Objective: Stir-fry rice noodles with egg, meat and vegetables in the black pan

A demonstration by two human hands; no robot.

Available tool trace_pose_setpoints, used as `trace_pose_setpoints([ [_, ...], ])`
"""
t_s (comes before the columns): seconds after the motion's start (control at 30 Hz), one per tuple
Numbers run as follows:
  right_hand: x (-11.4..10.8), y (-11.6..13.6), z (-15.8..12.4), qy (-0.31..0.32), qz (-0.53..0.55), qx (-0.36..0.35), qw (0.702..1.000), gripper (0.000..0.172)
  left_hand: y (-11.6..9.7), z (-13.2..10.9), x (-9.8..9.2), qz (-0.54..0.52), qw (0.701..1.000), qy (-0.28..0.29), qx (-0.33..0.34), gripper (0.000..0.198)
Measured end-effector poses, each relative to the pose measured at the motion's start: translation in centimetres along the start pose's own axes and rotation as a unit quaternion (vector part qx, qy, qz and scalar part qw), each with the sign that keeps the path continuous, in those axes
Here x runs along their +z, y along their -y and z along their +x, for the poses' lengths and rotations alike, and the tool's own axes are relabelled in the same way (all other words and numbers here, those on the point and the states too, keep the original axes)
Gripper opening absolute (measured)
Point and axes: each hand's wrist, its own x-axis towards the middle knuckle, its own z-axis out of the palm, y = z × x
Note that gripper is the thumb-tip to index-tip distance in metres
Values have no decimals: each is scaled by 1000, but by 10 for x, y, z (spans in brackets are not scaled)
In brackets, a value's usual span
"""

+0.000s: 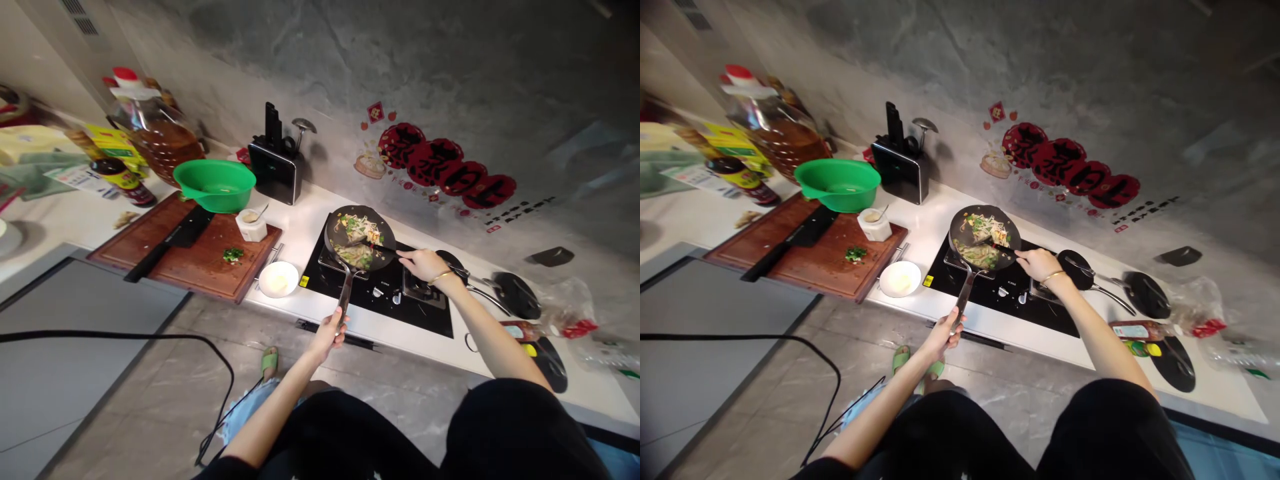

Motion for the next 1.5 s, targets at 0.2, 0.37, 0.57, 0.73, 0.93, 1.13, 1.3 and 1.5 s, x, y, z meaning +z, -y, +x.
trace_pose_setpoints([
  [0.2,-31,-38,-41,76,-6,4,997,35,-1,-1,0,-5,1000,7,-1,57],
  [0.37,1,-6,-16,19,-58,2,998,40,-2,-2,1,-5,1000,5,-9,57],
  [0.57,33,7,36,12,-26,125,992,44,-3,-2,3,-2,1000,-4,-9,57],
  [0.73,-6,-52,2,73,59,73,993,36,-2,-2,3,-9,1000,1,-2,56],
  [0.93,-41,-86,-31,139,62,39,988,36,0,0,0,-16,1000,15,0,56],
  [1.13,16,-25,-1,-16,46,60,997,41,-2,-2,2,-12,1000,4,0,56],
  [1.3,36,23,32,-33,79,85,993,43,-2,-2,2,-5,1000,-10,-5,57],
  [1.5,12,36,6,37,-11,139,990,41,-1,-1,2,-14,1000,0,-4,56],
])
